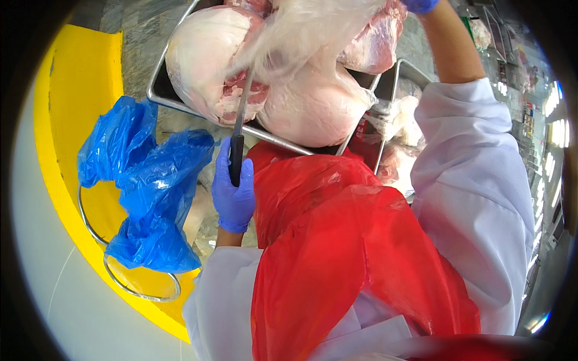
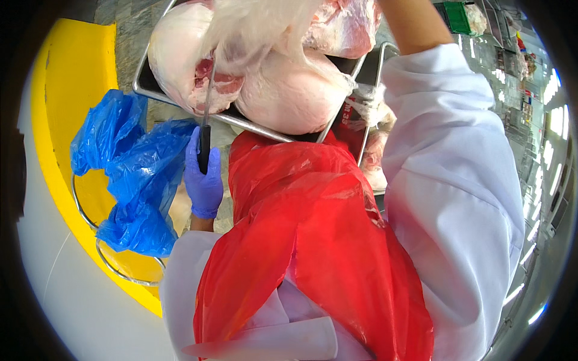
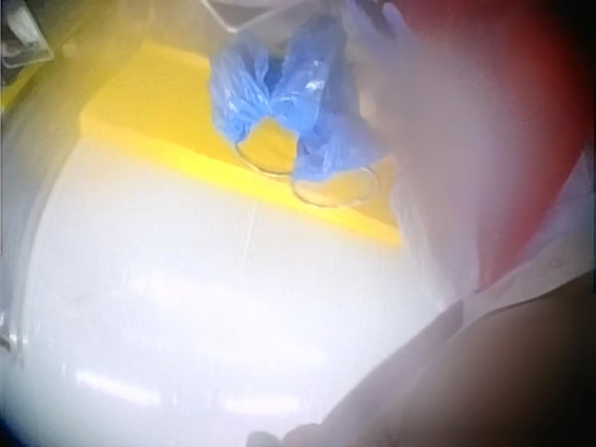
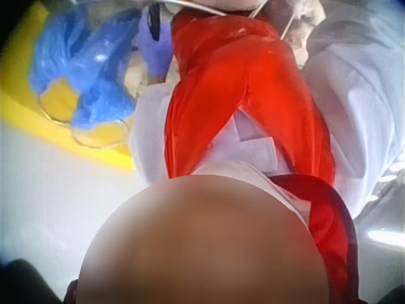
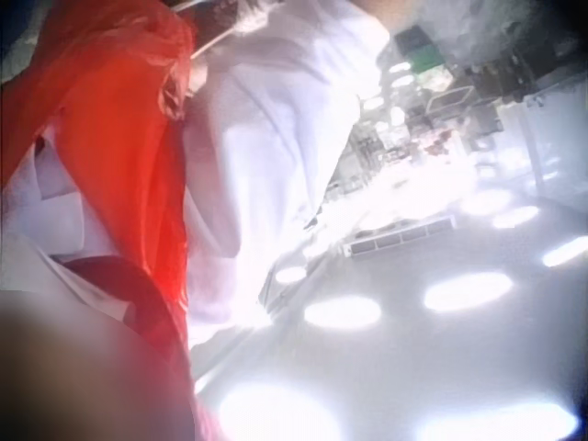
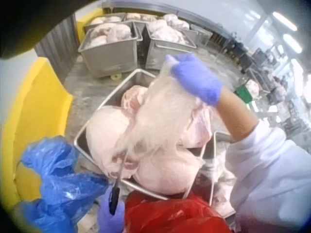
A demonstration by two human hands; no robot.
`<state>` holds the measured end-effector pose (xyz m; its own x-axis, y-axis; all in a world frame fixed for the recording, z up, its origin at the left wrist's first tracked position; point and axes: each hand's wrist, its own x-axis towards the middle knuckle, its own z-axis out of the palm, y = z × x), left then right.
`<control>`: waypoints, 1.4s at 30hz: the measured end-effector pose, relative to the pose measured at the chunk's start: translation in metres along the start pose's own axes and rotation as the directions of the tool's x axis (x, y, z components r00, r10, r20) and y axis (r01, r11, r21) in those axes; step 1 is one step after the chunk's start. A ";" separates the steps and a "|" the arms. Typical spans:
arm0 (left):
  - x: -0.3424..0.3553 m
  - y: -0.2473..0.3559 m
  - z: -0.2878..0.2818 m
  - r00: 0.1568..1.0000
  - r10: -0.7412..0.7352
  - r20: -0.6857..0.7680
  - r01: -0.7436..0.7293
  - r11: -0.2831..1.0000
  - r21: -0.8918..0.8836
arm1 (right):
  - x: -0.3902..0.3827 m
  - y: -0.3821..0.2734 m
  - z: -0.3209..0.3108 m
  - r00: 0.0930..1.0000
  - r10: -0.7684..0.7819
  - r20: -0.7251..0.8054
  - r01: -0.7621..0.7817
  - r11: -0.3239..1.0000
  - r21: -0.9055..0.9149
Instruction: The person is cutting raw meat with a knife. They are wearing blue gloves and a red apron. The meat is placed on a metal tray, and the person is using a knife to cut it into smaller pieces.
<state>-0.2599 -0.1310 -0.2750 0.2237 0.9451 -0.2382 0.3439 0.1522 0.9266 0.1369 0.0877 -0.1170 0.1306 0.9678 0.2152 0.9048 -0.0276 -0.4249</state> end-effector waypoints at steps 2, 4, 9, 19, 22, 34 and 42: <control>0.005 0.001 -0.016 0.999 -0.017 0.043 0.017 1.000 0.009 | 0.007 0.026 -0.021 0.999 -0.040 0.007 0.040 0.994 -0.098; 0.013 0.002 -0.033 0.999 0.008 0.053 -0.013 0.996 0.092 | -0.018 0.061 -0.049 0.981 -0.133 0.140 0.174 0.926 -0.335; 0.037 0.006 -0.065 0.980 0.190 0.065 -0.201 0.942 0.269 | -0.138 0.072 -0.064 0.831 0.432 0.349 -0.511 0.842 0.173; 0.071 0.019 -0.077 0.948 0.249 0.196 -0.299 0.908 0.295 | -0.198 -0.112 -0.039 0.838 0.353 0.416 -0.448 0.881 0.154; 0.069 0.016 -0.079 0.960 0.200 0.197 -0.257 0.908 0.332 | -0.224 -0.133 -0.035 0.833 0.345 0.433 -0.471 0.852 0.227; 0.079 0.041 -0.069 0.954 0.220 0.203 -0.267 0.933 0.243 | -0.389 -0.097 -0.124 0.692 0.722 -0.018 -0.675 0.656 0.339; 0.089 0.097 -0.051 0.818 0.388 0.426 -0.549 0.747 0.374 | -0.470 -0.007 -0.112 0.692 0.689 -0.216 -0.652 0.725 0.223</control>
<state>-0.2528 -0.0172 -0.1919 0.7045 0.7086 0.0404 0.4755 -0.5135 0.7142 0.1143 -0.3954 -0.1167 0.8011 0.5967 0.0464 0.4806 -0.5951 -0.6441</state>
